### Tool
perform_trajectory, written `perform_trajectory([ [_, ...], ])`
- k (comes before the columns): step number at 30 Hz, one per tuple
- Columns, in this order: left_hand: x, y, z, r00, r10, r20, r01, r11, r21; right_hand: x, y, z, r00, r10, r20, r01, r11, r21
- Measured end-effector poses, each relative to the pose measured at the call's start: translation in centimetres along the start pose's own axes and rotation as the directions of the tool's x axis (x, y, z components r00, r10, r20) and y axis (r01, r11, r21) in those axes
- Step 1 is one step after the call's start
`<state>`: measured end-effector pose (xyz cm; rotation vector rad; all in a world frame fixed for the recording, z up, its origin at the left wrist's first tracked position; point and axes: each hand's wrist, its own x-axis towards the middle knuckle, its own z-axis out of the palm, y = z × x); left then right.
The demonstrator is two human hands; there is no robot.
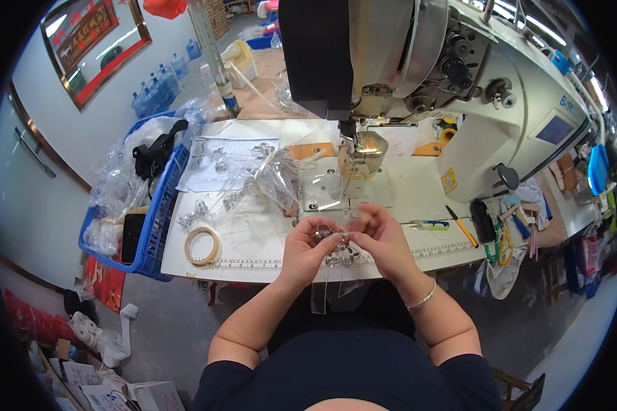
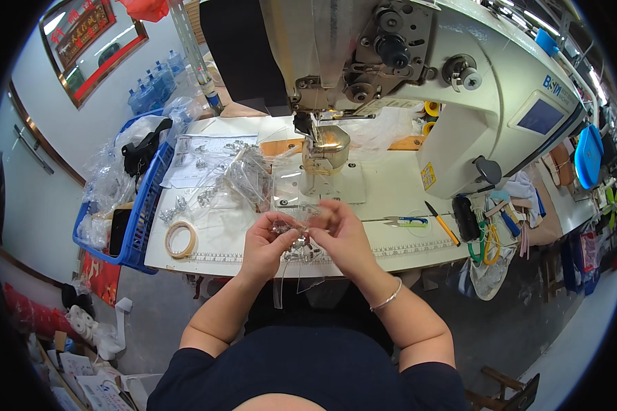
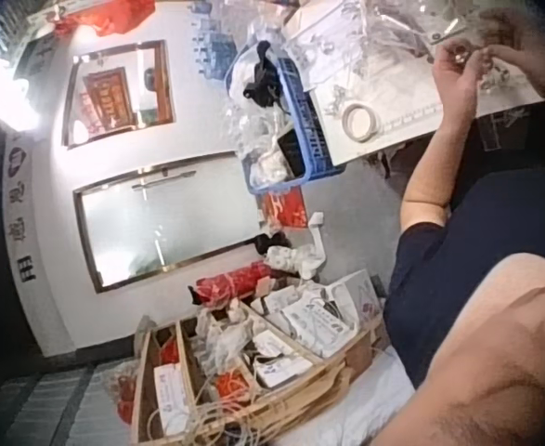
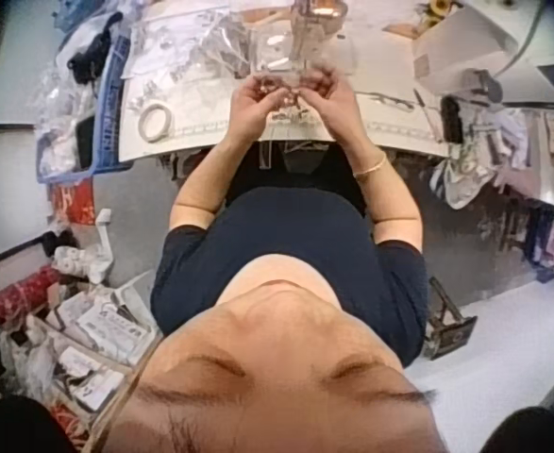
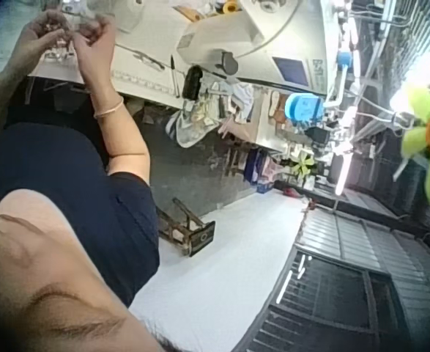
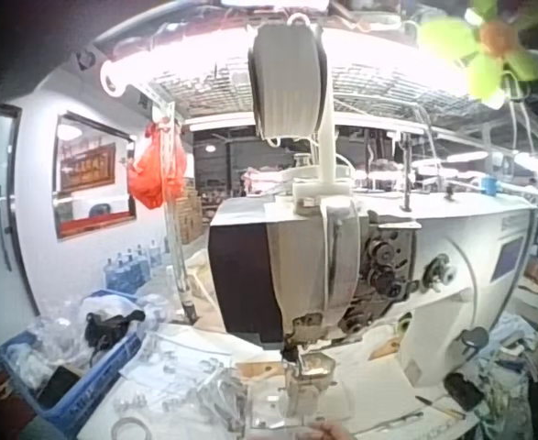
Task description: The person sews small clear plastic pieces using a sewing machine, then trims excess thread with scissors. They handle multiple plastic pieces, arranging them on the table and occasionally using a yellow tool to adjust or mark them.
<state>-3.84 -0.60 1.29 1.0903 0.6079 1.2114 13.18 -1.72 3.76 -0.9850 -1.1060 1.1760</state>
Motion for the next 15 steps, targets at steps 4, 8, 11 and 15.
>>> perform_trajectory([
  [4,-0.1,0.2,0.3,0.998,-0.002,-0.059,-0.002,0.998,-0.06,-1.5,-0.8,1.2,0.825,-0.563,0.047,0.451,0.607,-0.654],
  [8,-0.4,0.1,1.2,0.997,0.035,-0.061,-0.034,0.999,0.022,-1.5,-0.4,1.2,0.757,-0.62,0.207,0.537,0.41,-0.737],
  [11,-0.5,-0.1,1.4,0.993,0.088,-0.08,-0.08,0.992,0.093,-1.2,-0.4,1.2,0.691,-0.669,0.273,0.581,0.29,-0.76],
  [15,-0.6,-0.1,1.3,0.992,0.081,-0.093,-0.074,0.994,0.074,-1.5,-0.7,1.6,0.733,-0.625,0.268,0.56,0.332,-0.759],
])
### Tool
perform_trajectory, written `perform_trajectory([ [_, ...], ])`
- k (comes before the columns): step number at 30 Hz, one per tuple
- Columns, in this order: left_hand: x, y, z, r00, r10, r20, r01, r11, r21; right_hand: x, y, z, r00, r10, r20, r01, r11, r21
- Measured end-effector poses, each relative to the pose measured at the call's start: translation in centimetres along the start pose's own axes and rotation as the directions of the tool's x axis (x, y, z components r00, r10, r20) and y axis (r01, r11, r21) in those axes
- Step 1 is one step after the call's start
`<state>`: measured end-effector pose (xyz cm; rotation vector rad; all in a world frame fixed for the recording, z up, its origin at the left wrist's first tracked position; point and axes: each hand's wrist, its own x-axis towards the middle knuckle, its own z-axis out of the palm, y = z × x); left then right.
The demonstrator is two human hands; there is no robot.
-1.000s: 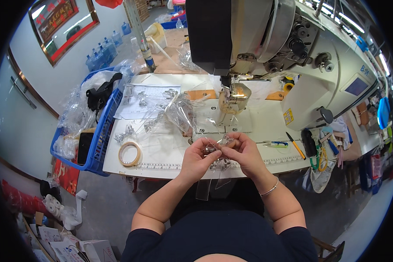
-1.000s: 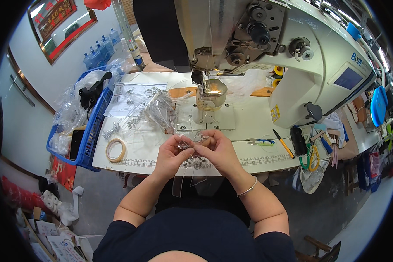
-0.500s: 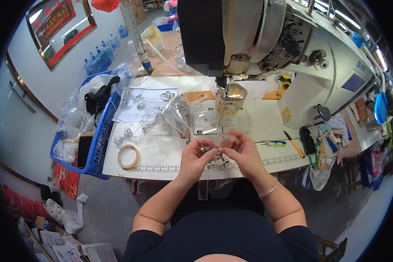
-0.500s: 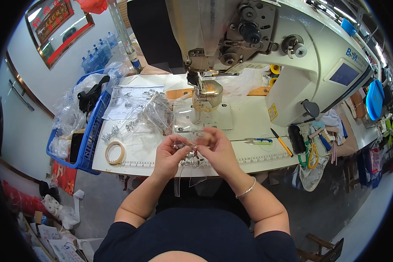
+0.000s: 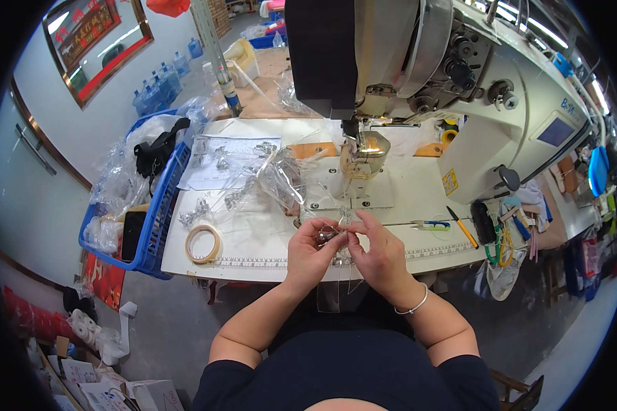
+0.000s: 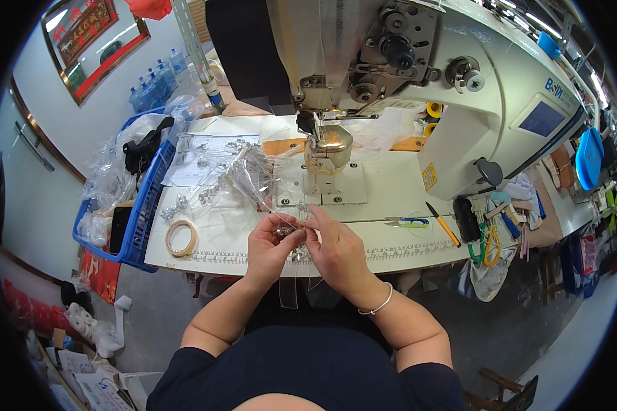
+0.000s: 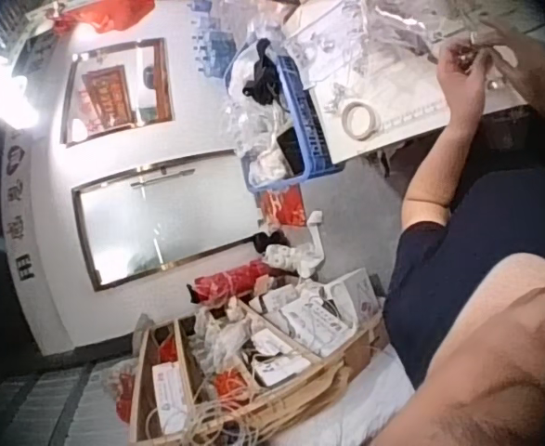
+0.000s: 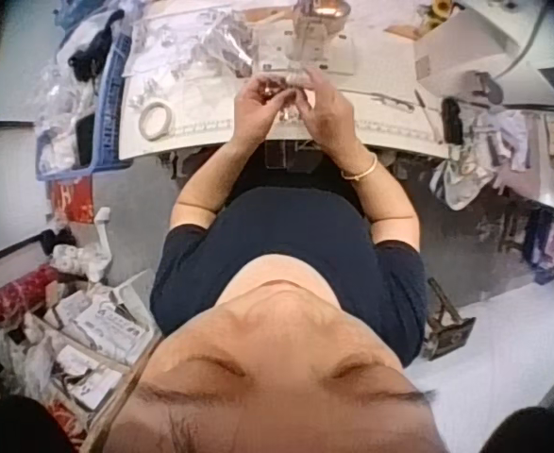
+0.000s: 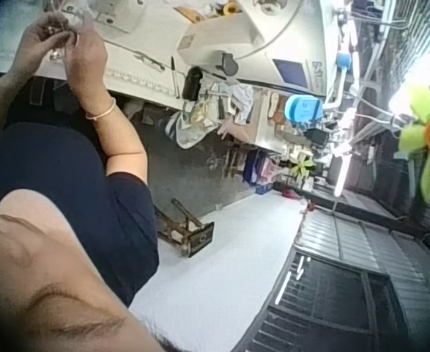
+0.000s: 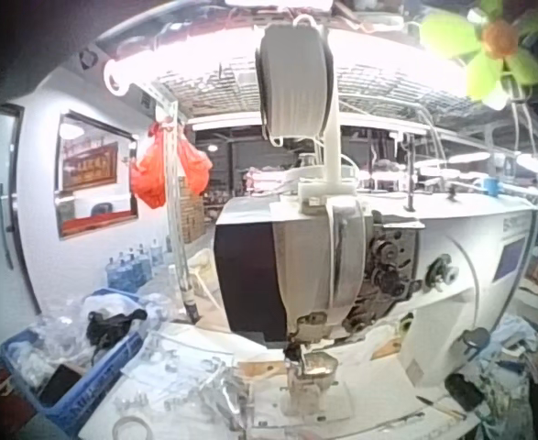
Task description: The person sews small clear plastic pieces using a sewing machine, then trims excess thread with scissors. They handle multiple plastic pieces, arranging them on the table and occasionally using a yellow tool to adjust or mark them.
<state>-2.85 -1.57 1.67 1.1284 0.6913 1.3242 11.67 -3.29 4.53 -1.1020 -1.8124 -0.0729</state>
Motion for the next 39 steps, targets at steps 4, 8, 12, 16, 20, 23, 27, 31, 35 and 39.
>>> perform_trajectory([
  [4,-0.2,0.1,0.0,1.0,-0.005,0.005,0.005,1.0,0.024,0.1,-0.1,-0.2,0.999,0.017,0.049,-0.017,1.0,0.004],
  [8,-0.2,0.3,-0.3,0.999,-0.024,0.029,0.022,0.999,0.039,0.2,0.5,-0.1,0.997,-0.066,0.043,0.064,0.997,0.047],
  [12,0.1,0.1,-0.5,0.998,-0.056,0.006,0.056,0.996,-0.066,-0.6,0.5,0.1,0.98,0.198,0.036,-0.196,0.9,0.391],
  [16,-0.1,0.4,-0.9,0.993,-0.115,0.026,0.118,0.985,-0.125,0.4,0.2,-0.5,0.967,0.244,0.081,-0.256,0.938,0.234],
  [20,0.0,0.0,-0.6,0.998,-0.057,0.027,0.059,0.994,-0.093,-0.4,0.9,0.6,0.999,-0.032,0.0,0.032,0.997,0.065],
  [23,-0.1,0.2,-0.6,0.997,-0.064,0.037,0.066,0.996,-0.055,0.3,0.8,0.1,0.99,-0.141,0.032,0.139,0.989,0.044],
  [27,0.0,0.1,-0.9,0.996,-0.073,0.043,0.077,0.992,-0.1,0.2,1.3,0.3,0.994,-0.084,0.067,0.062,0.957,0.283],
  [31,0.2,0.2,-1.2,0.988,-0.146,0.055,0.154,0.963,-0.22,-0.9,1.1,0.3,0.914,0.395,0.086,-0.352,0.674,0.65],
  [35,0.2,-0.3,-1.4,0.994,-0.103,0.024,0.106,0.982,-0.155,-0.1,0.2,-0.3,0.991,0.114,0.076,-0.125,0.977,0.172],
  [39,0.1,-0.2,-0.7,0.996,-0.069,0.057,0.076,0.989,-0.13,-0.6,1.1,0.4,1.0,-0.014,0.014,0.013,0.996,0.084],
])
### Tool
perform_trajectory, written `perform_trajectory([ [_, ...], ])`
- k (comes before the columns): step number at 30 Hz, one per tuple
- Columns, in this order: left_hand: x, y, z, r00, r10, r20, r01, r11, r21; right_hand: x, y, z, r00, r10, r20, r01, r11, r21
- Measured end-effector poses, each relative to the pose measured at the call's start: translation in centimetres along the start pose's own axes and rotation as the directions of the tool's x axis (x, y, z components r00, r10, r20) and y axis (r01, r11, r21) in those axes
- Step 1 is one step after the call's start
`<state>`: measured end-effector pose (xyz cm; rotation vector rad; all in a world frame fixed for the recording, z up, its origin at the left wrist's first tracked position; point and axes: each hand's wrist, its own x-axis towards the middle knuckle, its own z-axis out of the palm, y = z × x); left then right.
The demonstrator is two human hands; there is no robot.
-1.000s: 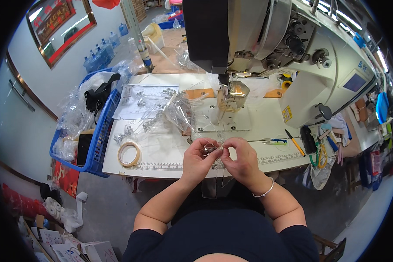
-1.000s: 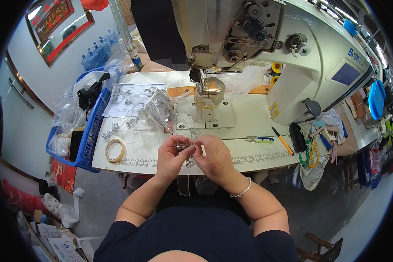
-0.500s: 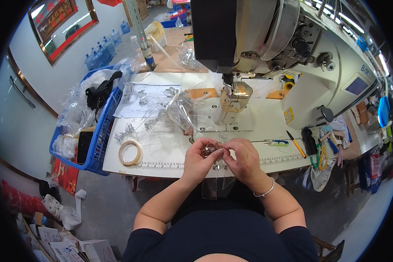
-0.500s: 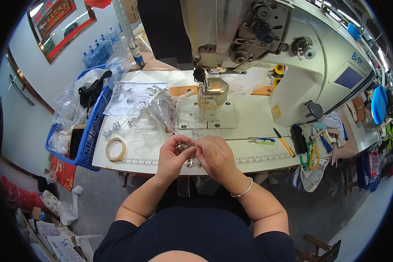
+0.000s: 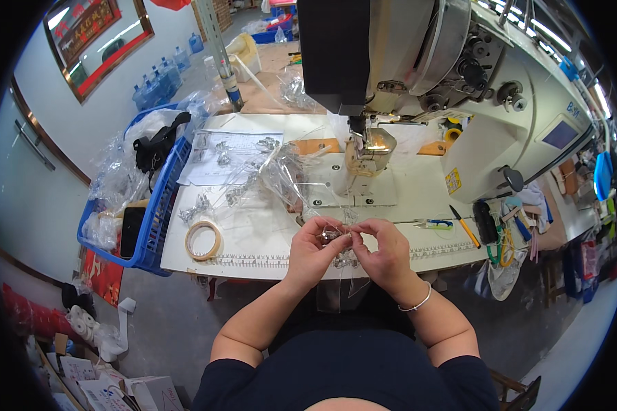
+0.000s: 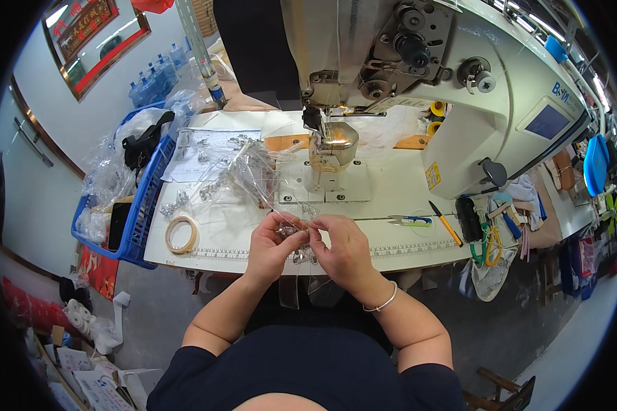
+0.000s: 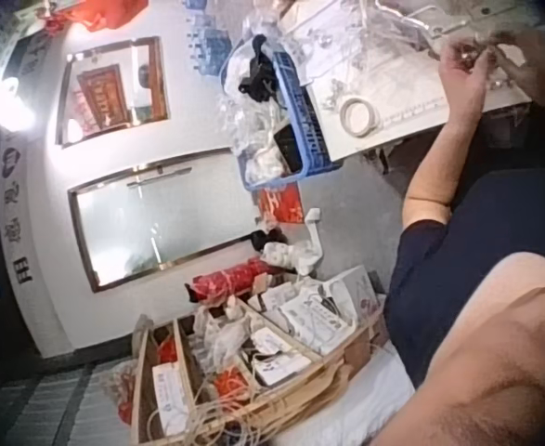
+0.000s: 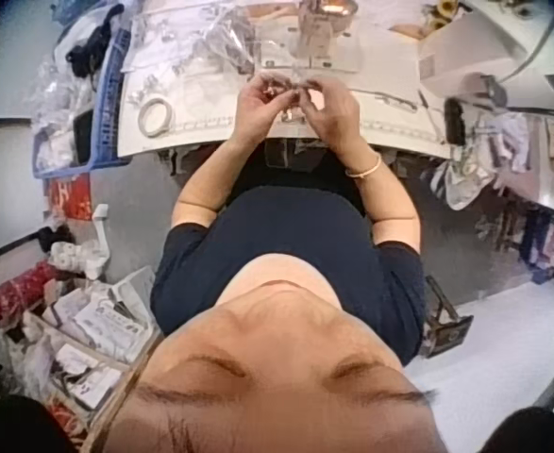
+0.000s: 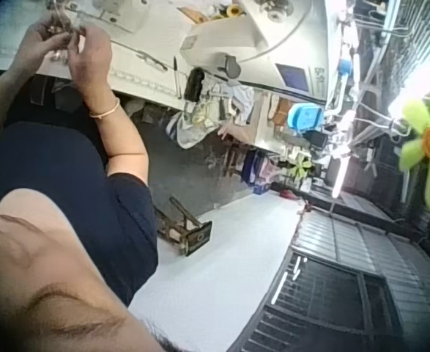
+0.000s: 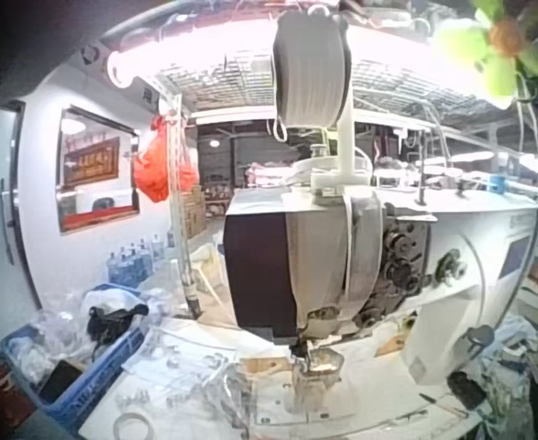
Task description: The person sews small clear plastic pieces using a sewing machine, then trims excess thread with scissors. They handle multiple plastic pieces, arranging them on the table and occasionally using a yellow tool to adjust or mark them.
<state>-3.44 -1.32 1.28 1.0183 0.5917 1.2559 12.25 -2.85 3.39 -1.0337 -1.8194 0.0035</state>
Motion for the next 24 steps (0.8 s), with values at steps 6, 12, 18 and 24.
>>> perform_trajectory([
  [6,-0.2,-0.2,-0.2,1.0,-0.005,0.022,0.004,0.999,0.039,0.5,0.4,-0.3,0.996,-0.074,0.042,0.069,0.992,0.106],
  [12,-0.2,0.3,0.3,1.0,-0.03,0.003,0.03,0.999,0.016,-0.3,-0.4,-0.5,0.976,0.219,0.008,-0.217,0.958,0.185],
  [18,-0.3,0.0,0.3,1.0,0.014,0.023,-0.016,0.993,0.117,-0.2,0.1,-0.5,0.999,-0.032,0.027,0.031,0.999,0.03],
  [24,-0.5,0.4,-1.1,0.977,-0.074,0.201,0.112,0.977,-0.183,0.1,2.4,-0.4,0.762,0.648,-0.004,-0.505,0.598,0.623],
])
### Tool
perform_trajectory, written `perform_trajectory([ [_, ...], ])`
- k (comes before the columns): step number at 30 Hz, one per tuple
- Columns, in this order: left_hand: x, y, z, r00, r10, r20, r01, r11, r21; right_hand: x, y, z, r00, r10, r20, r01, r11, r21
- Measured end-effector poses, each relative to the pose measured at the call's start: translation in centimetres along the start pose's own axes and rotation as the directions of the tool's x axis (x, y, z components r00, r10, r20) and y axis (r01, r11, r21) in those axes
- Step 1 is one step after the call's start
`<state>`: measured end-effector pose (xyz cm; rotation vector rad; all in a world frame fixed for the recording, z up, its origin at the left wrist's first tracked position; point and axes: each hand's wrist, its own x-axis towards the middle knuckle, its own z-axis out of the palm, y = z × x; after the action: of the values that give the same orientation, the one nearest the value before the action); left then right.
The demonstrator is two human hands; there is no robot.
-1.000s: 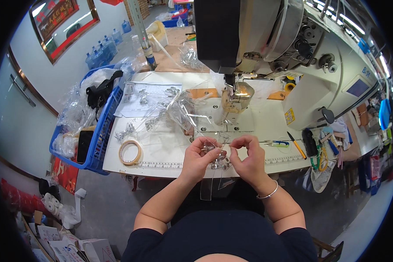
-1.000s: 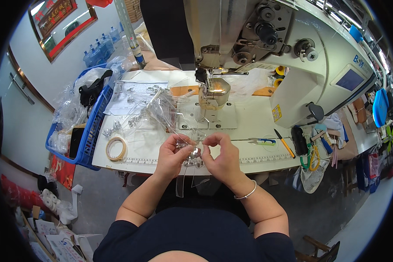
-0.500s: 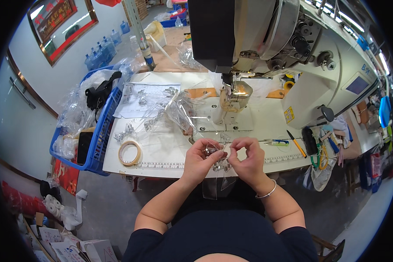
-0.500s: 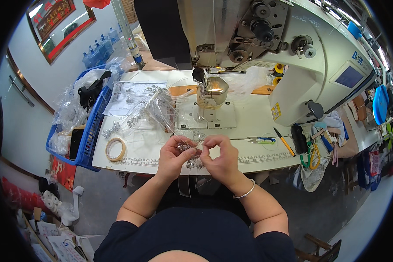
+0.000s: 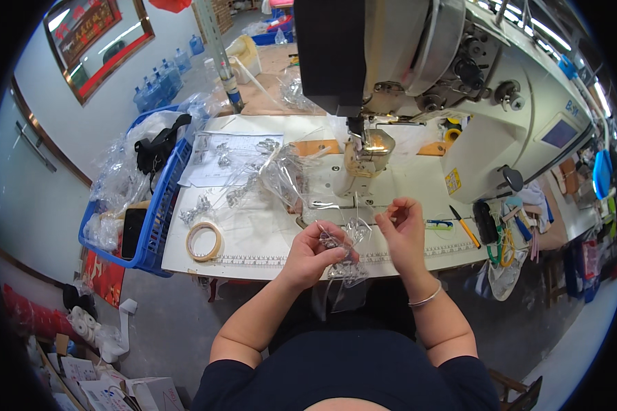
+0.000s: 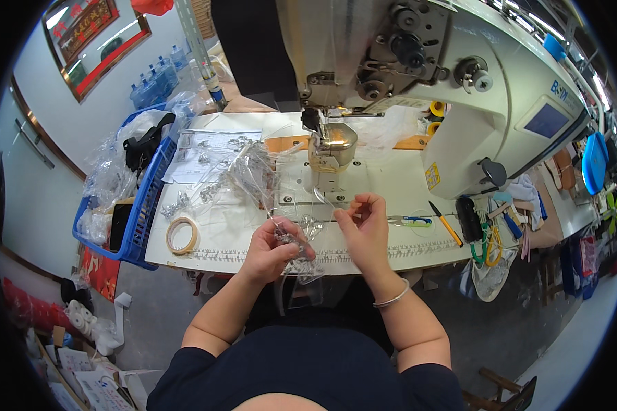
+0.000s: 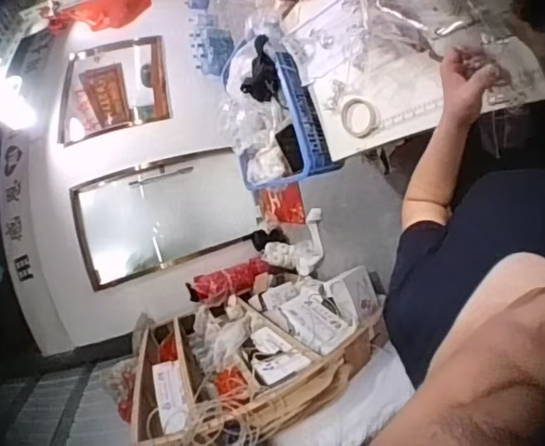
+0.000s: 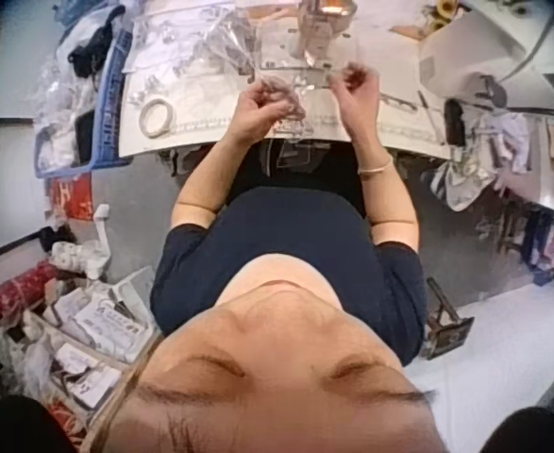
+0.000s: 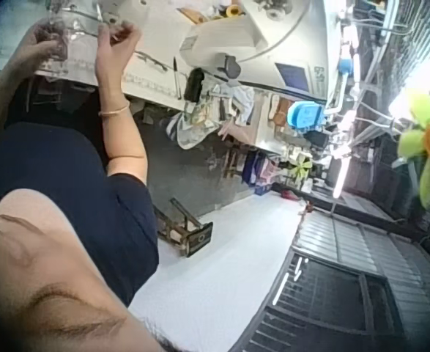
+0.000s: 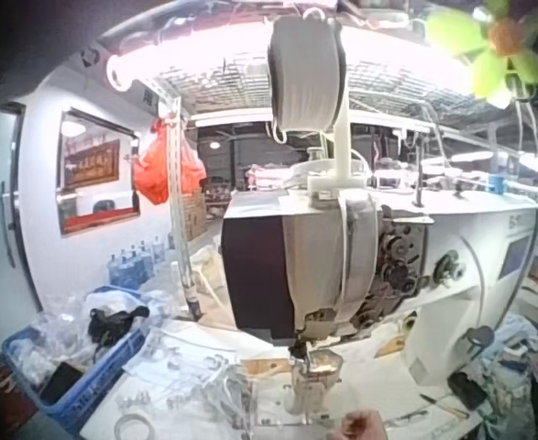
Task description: The person sews small clear plastic pieces using a sewing machine, then trims excess thread with scissors. They handle multiple plastic pieces, arranging them on the table and occasionally using a yellow tool to adjust or mark them.
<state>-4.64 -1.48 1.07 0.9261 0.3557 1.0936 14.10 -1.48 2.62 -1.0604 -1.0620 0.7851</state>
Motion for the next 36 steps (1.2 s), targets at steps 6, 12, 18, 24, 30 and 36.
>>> perform_trajectory([
  [6,1.0,-0.7,-2.1,0.985,-0.04,0.166,0.06,0.992,-0.116,-0.9,0.0,-2.0,0.701,0.324,0.635,-0.62,0.717,0.319],
  [12,0.5,-2.1,-2.4,0.992,-0.118,0.04,0.119,0.993,-0.019,-1.0,-1.1,-1.1,0.935,0.16,0.317,-0.161,0.987,-0.025],
  [18,0.3,-1.8,-0.9,0.993,-0.111,-0.034,0.116,0.934,0.338,-1.2,-0.9,-1.2,0.95,0.123,0.287,-0.093,0.989,-0.118],
  [24,0.6,-1.2,-0.8,0.957,-0.248,-0.149,0.289,0.807,0.514,-0.8,-0.7,-1.9,0.928,0.227,0.294,-0.211,0.974,-0.088],
  [30,0.8,-0.7,-0.6,0.935,-0.345,0.075,0.307,0.899,0.312,0.2,-0.3,-2.8,0.923,0.201,0.33,-0.157,0.975,-0.154],
  [36,0.4,-2.0,0.5,0.957,-0.277,-0.088,0.288,0.868,0.404,-0.1,-0.4,-3.2,0.87,0.334,0.363,-0.332,0.941,-0.07],
])
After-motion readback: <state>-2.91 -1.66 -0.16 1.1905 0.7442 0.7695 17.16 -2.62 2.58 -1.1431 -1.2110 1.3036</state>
